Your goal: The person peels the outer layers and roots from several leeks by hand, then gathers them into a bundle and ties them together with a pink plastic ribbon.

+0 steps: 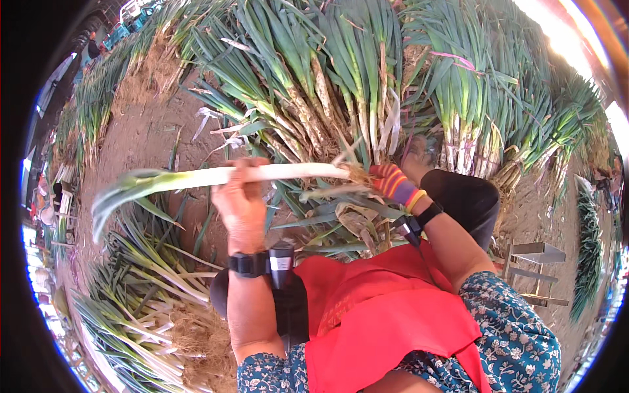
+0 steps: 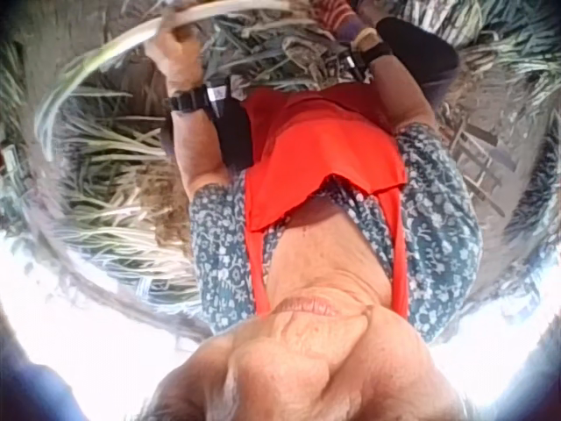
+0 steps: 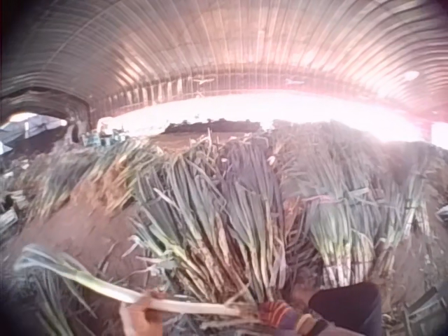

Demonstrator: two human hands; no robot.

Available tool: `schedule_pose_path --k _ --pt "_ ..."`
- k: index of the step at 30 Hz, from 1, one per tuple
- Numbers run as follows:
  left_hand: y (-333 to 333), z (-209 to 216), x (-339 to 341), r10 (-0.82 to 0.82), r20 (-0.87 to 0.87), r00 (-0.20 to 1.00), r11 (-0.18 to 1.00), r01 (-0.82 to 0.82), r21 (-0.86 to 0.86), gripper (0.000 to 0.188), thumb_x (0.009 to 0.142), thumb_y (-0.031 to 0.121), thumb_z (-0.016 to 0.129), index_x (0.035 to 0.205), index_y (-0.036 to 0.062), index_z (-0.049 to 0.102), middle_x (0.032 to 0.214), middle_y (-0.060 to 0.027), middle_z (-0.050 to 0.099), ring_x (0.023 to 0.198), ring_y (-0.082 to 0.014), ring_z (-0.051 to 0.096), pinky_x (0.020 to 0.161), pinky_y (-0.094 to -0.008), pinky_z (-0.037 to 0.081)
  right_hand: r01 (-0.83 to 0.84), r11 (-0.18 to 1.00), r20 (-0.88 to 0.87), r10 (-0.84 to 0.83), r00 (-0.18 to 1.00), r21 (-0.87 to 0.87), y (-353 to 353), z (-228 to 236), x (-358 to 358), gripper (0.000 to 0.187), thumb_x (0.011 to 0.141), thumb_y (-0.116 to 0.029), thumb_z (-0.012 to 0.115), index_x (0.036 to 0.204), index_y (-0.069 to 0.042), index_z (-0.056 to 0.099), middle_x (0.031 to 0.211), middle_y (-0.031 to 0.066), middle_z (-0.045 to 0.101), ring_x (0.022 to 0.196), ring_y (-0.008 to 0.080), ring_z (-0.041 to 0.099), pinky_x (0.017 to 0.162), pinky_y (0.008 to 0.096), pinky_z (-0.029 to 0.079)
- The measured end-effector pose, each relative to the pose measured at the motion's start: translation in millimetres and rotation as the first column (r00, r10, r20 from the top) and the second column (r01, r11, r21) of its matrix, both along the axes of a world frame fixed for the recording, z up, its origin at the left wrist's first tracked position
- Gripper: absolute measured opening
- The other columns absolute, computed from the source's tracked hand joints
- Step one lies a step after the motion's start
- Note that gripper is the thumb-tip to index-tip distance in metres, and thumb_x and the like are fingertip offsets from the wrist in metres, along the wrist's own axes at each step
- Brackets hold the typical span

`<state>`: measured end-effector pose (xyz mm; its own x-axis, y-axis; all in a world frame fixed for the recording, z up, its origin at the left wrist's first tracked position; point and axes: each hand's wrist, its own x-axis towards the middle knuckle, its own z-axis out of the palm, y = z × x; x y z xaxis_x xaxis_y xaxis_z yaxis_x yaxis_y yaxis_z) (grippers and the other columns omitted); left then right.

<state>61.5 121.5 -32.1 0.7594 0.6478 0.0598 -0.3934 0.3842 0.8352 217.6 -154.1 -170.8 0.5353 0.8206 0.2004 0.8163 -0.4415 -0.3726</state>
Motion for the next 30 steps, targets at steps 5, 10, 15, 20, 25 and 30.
schedule_pose_path --k 5,10,15,20,25,30 --pt "-38.0 -29.8 3.2 -0.037 -0.046 0.998 0.982 0.028 -0.187 0.010 0.078 -0.007 0.060 0.083 -0.0004 0.055 0.075 -0.0115 0.061 0.069 -0.0224 0.062 0.067 -0.0323 0.053 0.320 0.947 -0.546 -0.276 0.791 -0.016 -18.6 -72.5 -14.5 0.027 0.067 -0.005 0.069 0.092 -0.001 0.063 0.086 0.0146 0.065 0.078 0.0264 0.060 0.068 0.0347 0.047" --pt "-52.5 -32.7 -1.0 -0.136 -0.048 0.990 0.986 0.140 0.093 0.009 0.079 -0.004 0.061 0.085 0.0005 0.056 0.072 -0.0085 0.059 0.072 -0.0228 0.064 0.069 -0.0335 0.052 0.192 0.797 -0.190 -0.357 0.915 -0.573 -58.4 -113.7 -13.5 0.025 0.071 -0.014 0.066 0.092 -0.002 0.064 0.079 0.0166 0.065 0.076 0.0294 0.063 0.069 0.0371 0.050" --pt "-5.8 -13.7 -9.1 -0.034 -0.082 0.996 0.986 0.047 0.161 0.011 0.077 -0.008 0.060 0.084 0.0000 0.057 0.074 -0.0073 0.059 0.066 -0.0201 0.062 0.065 -0.0313 0.052 0.169 0.739 -0.176 -0.365 0.914 -0.653 -71.5 -38.1 -31.3 0.050 0.075 -0.016 0.059 0.122 -0.007 0.049 0.111 0.0185 0.059 0.106 0.0335 0.055 0.089 0.0386 0.044" --pt "0.2 -31.7 -25.5 -0.018 -0.102 0.995 0.991 0.032 0.129 0.014 0.078 -0.006 0.059 0.089 0.0011 0.056 0.078 -0.0105 0.061 0.071 -0.0234 0.063 0.070 -0.0354 0.053 -0.102 0.939 -0.168 0.164 0.972 0.327 46.6 48.2 -70.0 0.056 0.076 -0.015 0.057 0.129 -0.007 0.042 0.083 0.0131 0.058 0.080 0.0300 0.057 0.084 0.0352 0.045" --pt "-10.0 -23.1 -26.7 -0.011 -0.091 0.996 0.994 0.021 0.109 0.016 0.072 -0.009 0.061 0.085 -0.0013 0.058 0.075 -0.0093 0.060 0.068 -0.0218 0.063 0.066 -0.0321 0.053 -0.148 0.969 0.063 0.163 0.985 -0.198 60.5 -12.3 -74.8 0.038 0.077 -0.020 0.060 0.112 -0.007 0.056 0.084 0.0129 0.060 0.077 0.0316 0.058 0.072 0.0387 0.047" --pt "31.1 0.9 -46.2 0.129 -0.123 0.984 0.981 -0.108 0.162 0.018 0.070 -0.011 0.060 0.082 0.0008 0.056 0.074 -0.0100 0.060 0.067 -0.0223 0.062 0.063 -0.0324 0.052 -0.036 0.975 0.009 0.039 0.999 -0.219 0.5 -98.2 -30.3 0.012 0.081 -0.021 0.052 0.078 -0.009 0.053 0.068 0.0056 0.052 0.063 0.0196 0.055 0.054 0.0360 0.043"
